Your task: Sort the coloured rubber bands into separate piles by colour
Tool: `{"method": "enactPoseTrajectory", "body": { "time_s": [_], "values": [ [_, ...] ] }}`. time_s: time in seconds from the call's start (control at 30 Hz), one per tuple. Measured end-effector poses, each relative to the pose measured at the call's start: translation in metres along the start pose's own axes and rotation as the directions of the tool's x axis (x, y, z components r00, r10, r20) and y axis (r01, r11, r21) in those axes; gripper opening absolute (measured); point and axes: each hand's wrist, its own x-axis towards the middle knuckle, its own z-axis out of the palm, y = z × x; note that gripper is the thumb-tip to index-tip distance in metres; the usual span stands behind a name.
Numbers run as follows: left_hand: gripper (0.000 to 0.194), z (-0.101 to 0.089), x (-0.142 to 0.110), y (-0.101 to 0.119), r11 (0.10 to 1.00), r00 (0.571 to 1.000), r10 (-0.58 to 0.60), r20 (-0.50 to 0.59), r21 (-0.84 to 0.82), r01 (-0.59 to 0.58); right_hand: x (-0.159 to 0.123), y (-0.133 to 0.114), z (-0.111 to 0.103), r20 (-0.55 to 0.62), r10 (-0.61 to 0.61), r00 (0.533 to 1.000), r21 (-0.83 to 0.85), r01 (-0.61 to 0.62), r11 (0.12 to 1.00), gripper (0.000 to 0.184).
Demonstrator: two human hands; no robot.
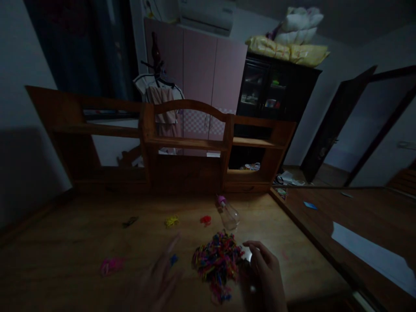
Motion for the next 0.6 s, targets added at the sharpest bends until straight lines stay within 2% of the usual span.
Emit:
{"method": "enactPoseTrajectory", "body": {
  "time_s": [0.03,0.07,0.1,0.2,0.27,0.47,0.6],
  "values": [
    [0.052,0.002,0.015,0.005,0.998,0.998,0.061,0.034,-0.003,-0.061,-0.001,-0.001,0.000,0.001,0.005,1.000,-0.010,-0.005,1.000,0.046],
    [0.053,0.005,0.031,0.009,0.977,0.968,0.210,0.141,0.012,-0.214,-0.002,-0.002,0.000,0.001,0.005,1.000,-0.025,-0.005,1.000,0.047],
    [0.052,0.008,0.048,0.012,0.959,0.941,0.280,0.191,-0.005,-0.284,-0.002,-0.003,0.000,-0.001,0.000,1.000,-0.042,0.000,0.999,0.048],
    [0.051,0.020,0.091,0.015,0.907,0.867,0.404,0.292,-0.002,-0.422,-0.003,-0.005,0.000,0.003,-0.024,1.000,-0.082,0.024,0.996,0.047],
    [0.048,0.029,0.106,0.009,0.867,0.831,0.463,0.308,0.036,-0.497,-0.003,-0.007,0.000,0.018,-0.025,1.000,-0.096,0.027,0.995,0.046],
    [0.041,0.039,0.105,-0.005,0.809,0.785,0.557,0.271,0.036,-0.586,-0.005,-0.012,0.002,0.079,-0.050,0.996,-0.160,0.062,0.985,0.039],
    [0.038,0.039,0.103,-0.003,0.858,0.833,0.512,0.211,-0.071,-0.509,-0.004,-0.013,0.000,0.090,-0.081,0.993,-0.192,0.097,0.977,0.039]
  ]
}}
